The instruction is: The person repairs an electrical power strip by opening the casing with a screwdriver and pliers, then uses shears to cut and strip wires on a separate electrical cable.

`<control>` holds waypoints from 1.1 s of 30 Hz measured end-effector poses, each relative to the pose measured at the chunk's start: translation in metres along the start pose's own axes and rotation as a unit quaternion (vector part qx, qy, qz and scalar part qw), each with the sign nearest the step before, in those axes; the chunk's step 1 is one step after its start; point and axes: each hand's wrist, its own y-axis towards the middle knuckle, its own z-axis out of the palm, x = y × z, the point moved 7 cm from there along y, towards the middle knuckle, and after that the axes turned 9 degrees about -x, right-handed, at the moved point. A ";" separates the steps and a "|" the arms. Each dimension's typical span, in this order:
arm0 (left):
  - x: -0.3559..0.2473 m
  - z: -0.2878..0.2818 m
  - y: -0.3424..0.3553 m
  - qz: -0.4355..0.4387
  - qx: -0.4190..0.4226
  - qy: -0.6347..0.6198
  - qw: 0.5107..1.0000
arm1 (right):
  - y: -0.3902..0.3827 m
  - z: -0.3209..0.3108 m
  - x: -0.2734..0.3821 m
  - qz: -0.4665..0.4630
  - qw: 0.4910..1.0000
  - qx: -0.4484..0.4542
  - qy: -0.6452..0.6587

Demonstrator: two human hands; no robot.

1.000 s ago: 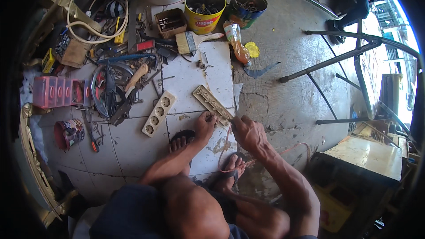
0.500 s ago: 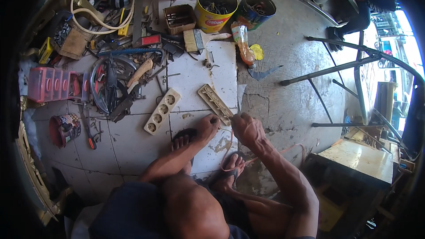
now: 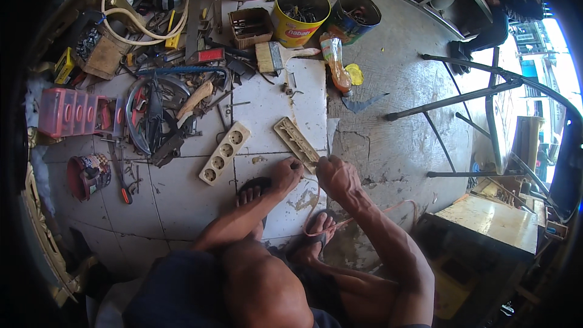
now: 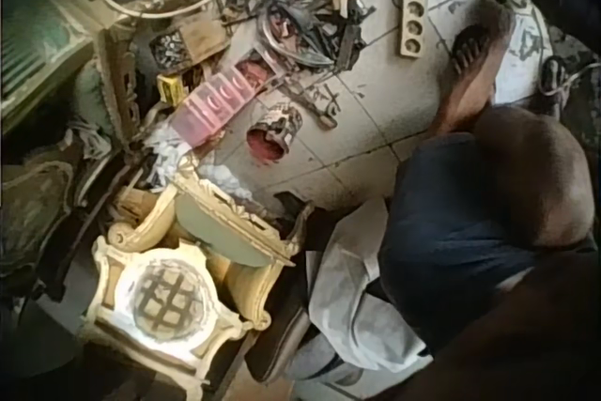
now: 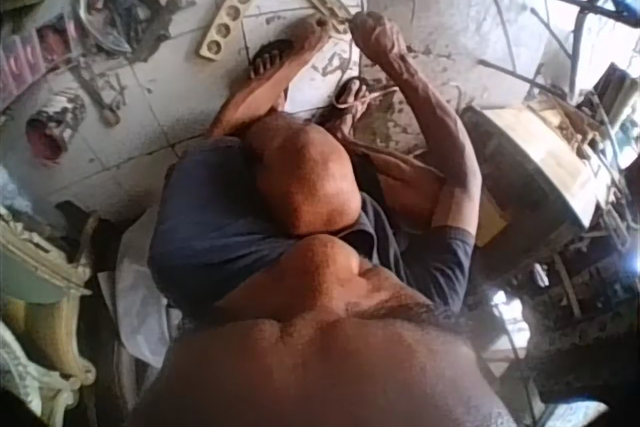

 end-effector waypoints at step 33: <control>-0.031 -0.015 0.009 -0.019 -0.022 0.004 1.000 | 0.008 -0.003 0.033 -0.077 0.990 0.047 -0.104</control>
